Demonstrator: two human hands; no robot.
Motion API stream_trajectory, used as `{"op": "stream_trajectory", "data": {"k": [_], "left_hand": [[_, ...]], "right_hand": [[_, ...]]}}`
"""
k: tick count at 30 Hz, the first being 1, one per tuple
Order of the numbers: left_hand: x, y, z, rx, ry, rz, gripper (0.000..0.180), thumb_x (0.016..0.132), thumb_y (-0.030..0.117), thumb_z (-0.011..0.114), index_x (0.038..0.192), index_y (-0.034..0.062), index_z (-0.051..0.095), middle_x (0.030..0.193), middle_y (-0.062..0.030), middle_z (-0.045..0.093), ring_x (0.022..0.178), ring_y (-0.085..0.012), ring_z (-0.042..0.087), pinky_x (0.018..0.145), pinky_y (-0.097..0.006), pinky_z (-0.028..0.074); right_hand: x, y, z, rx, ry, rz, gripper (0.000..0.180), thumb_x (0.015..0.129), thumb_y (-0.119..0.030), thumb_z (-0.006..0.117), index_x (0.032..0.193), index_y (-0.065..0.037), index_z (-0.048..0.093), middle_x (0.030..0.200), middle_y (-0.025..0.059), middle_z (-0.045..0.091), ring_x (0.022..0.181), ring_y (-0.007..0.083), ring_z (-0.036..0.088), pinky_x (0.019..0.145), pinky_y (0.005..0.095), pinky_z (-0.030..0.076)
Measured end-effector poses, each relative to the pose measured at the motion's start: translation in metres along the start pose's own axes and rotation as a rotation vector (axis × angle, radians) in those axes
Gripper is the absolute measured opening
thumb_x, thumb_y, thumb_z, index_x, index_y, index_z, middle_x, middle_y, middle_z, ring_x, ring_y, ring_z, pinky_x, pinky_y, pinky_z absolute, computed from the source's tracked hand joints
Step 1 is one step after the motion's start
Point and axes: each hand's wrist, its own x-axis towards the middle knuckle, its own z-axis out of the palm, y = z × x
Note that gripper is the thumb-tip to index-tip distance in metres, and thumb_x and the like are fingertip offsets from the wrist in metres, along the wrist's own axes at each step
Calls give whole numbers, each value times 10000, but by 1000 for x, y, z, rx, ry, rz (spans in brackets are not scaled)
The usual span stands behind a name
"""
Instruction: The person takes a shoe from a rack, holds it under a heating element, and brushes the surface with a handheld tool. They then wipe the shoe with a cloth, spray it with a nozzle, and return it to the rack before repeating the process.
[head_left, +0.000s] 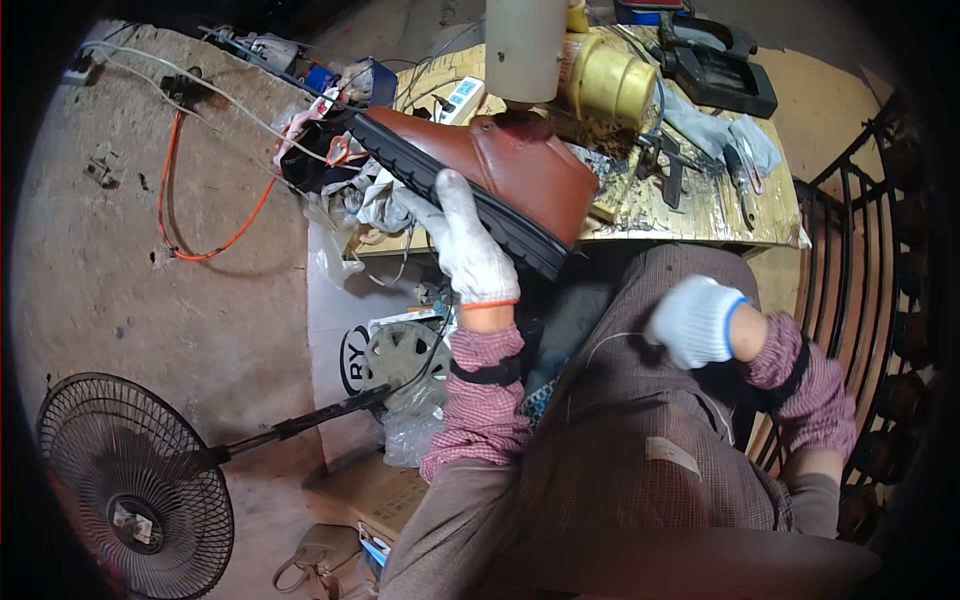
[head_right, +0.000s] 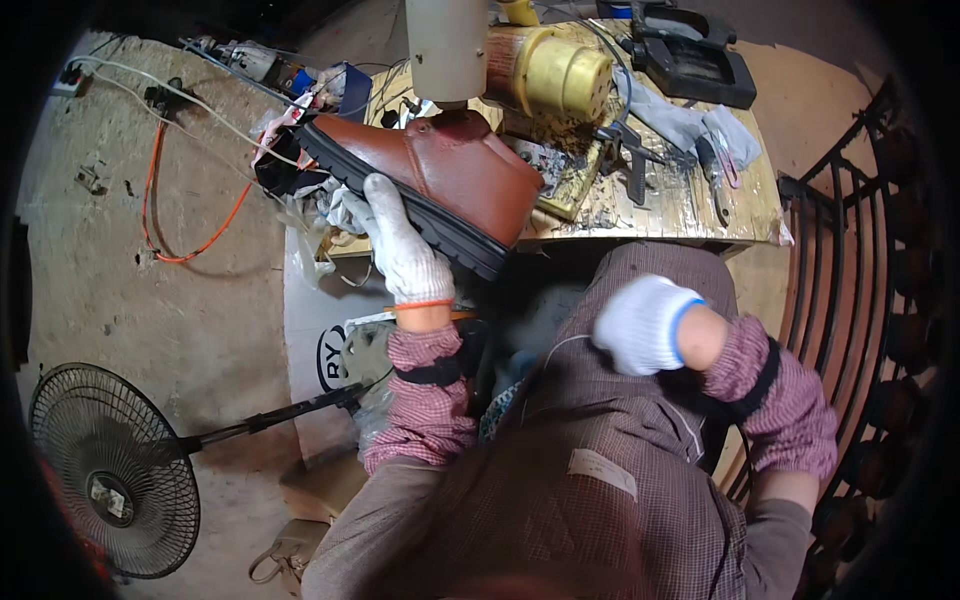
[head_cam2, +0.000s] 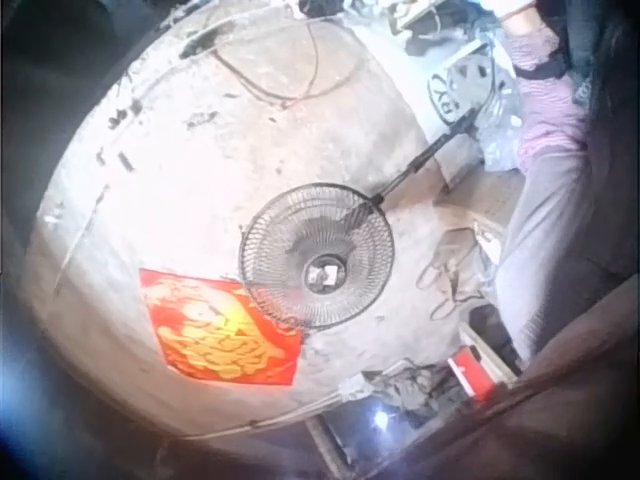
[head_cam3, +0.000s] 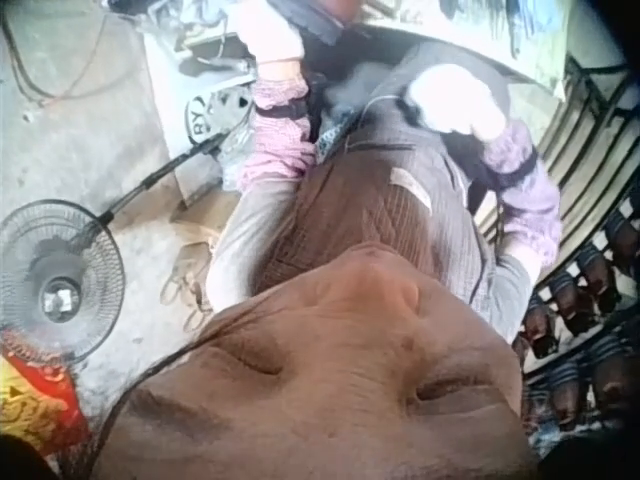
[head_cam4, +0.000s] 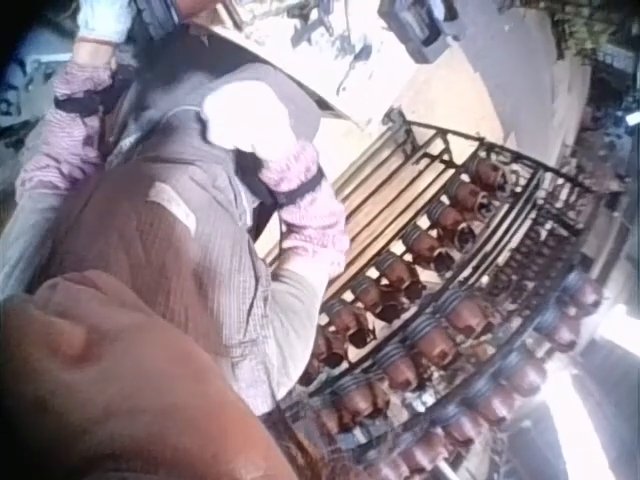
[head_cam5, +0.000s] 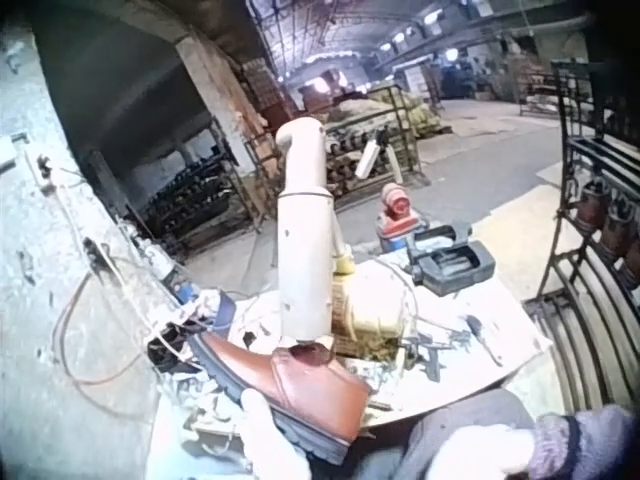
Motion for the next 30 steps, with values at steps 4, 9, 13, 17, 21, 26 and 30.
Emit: {"op": "stream_trajectory", "data": {"k": [4, 9, 13, 17, 21, 26, 30], "left_hand": [[31, -20, 5, -106, 29, -53, 1051, 1000, 580, 611, 1675, 76, -18, 1689, -173, 229, 1487, -298, 352, 1217, -405, 305], [65, -43, 15, -197, -12, -79, 943, 1022, 514, 626, 1676, 95, 91, 1643, -119, 315, 1404, -263, 434, 1178, -386, 369], [62, -21, -1, -231, -41, -156, 814, 996, 606, 613, 1593, 126, 336, 1508, -98, 486, 1315, -257, 520, 1148, -425, 418], [15, -15, -17, -233, -116, -231, 870, 995, 704, 507, 1615, 131, 300, 1594, -118, 419, 1435, -304, 446, 1230, -481, 343], [-55, -62, -42, -266, -215, -436, 868, 1039, 645, 477, 1642, 76, 221, 1632, -112, 351, 1449, -278, 409, 1229, -433, 325], [-107, -121, -43, 235, -103, -429, 840, 1083, 536, 467, 1687, 127, 50, 1603, -152, 399, 1384, -267, 463, 1154, -370, 369], [-107, -117, -41, 292, -111, -505, 842, 1094, 518, 449, 1684, 146, -20, 1510, -181, 499, 1296, -267, 538, 1108, -360, 406]], "right_hand": [[-29, 66, 71, 272, 806, 333, 245, 859, -294, 688, 1036, -144, 764, 924, 175, 739, 868, 402, 706, 786, 497, 564], [-41, 141, 92, -48, 1026, 905, 600, 885, -247, 730, 1435, -86, 554, 1138, 161, 712, 981, 368, 695, 860, 461, 552], [-14, 155, 106, -82, 908, 1008, 726, 867, -228, 747, 1514, -88, 448, 1116, 218, 714, 924, 366, 718, 797, 477, 571], [-10, 172, 102, -19, 859, 1097, 677, 879, -220, 718, 1496, -110, 460, 1048, 218, 730, 890, 382, 717, 803, 486, 568], [-29, 189, 108, 69, 1109, 1094, 476, 933, -226, 581, 1393, -110, 547, 968, 248, 722, 900, 452, 698, 809, 554, 547], [-47, 98, 77, 632, 1402, 617, 544, 1005, -226, 570, 1499, -5, 511, 1393, 221, 642, 1265, 280, 636, 1098, 342, 451], [-39, -8, 84, 775, 1065, 297, 471, 1003, -169, 594, 1452, -28, 586, 1290, 180, 695, 1109, 240, 698, 1001, 344, 525]]}}
